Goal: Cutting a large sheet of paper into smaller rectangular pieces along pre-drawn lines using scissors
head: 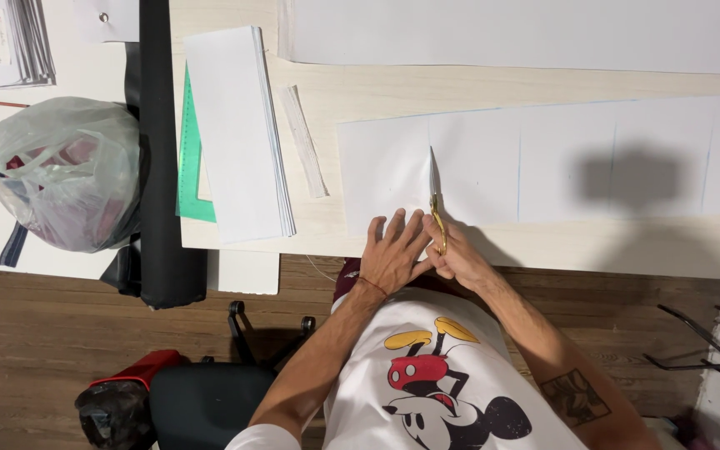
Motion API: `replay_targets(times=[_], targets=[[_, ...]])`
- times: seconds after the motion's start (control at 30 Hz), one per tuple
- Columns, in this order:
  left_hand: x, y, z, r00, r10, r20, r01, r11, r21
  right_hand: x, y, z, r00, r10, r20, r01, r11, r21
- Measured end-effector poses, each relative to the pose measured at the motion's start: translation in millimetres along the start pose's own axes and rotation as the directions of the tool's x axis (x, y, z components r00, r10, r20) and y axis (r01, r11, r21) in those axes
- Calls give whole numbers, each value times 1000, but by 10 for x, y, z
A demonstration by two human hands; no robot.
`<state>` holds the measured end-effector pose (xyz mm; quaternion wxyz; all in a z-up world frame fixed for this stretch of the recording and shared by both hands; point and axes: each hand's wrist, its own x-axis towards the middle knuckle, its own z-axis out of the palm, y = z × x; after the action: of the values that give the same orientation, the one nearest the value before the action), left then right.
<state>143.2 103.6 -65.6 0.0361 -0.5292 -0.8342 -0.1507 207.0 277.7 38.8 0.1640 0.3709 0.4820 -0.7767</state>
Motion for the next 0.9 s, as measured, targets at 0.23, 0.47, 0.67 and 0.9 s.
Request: replay_targets(times=[0.23,0.47,0.67,0.9], targets=[[16,20,17,1000,-21,-23,20,1000,-5,23,-235,26,1000,-10,19,9,999,34],[-21,43,128,998,-35,-61,35,999,-3,0,-564,149,1000,-26,12,26,999,27],[1,49,58,996,-42,-80,41,999,-20,172,-526,47,1000,-8,23,8,1000,7],[51,53,-21,995,-47,-84,46,999,-17,432,-408,-70,1000,6,-1,-6,1000,-25]])
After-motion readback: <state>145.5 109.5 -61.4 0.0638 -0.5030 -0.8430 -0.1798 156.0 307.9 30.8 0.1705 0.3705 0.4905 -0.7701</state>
